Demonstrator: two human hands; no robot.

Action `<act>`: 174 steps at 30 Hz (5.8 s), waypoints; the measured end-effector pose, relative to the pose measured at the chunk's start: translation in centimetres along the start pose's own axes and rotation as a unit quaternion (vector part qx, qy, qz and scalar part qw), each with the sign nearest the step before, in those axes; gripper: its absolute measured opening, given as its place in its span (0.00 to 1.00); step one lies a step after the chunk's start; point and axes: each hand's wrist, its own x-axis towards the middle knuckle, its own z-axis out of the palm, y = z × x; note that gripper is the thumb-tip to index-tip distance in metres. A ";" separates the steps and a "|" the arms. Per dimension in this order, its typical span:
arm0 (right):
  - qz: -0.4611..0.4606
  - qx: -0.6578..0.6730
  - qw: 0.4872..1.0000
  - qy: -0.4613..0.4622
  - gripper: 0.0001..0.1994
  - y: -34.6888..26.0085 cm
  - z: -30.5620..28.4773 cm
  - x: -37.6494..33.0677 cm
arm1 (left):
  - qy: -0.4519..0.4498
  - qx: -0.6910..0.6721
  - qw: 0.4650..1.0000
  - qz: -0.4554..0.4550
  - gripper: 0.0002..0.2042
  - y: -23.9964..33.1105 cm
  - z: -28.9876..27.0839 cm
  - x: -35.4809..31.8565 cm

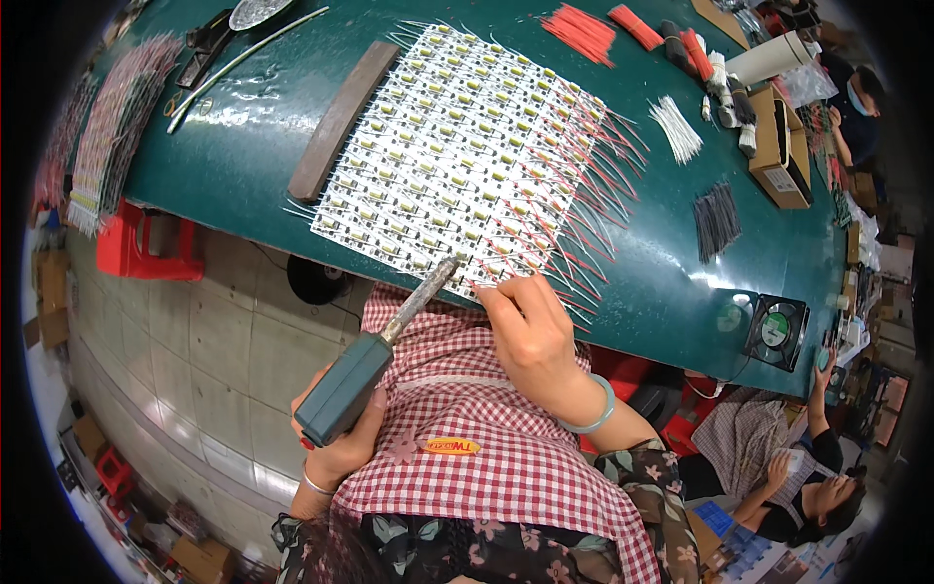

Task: The person assembles electronic components onto LED panels using a soldering gun and pliers, connecting red wires and white plastic tubes.

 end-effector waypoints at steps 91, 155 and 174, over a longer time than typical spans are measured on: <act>0.086 -0.342 0.934 -0.056 0.06 25.2 -13.8 11.0 | 0.003 -0.016 1.000 -0.004 0.15 3.5 5.8 19.2; 0.023 -0.046 0.998 0.036 0.19 17.8 -1.7 14.5 | -0.060 -0.061 0.996 0.000 0.07 10.6 10.7 23.7; 0.037 -0.037 0.998 0.035 0.19 17.9 -1.7 14.4 | -0.106 0.003 0.994 0.015 0.06 10.7 11.1 24.2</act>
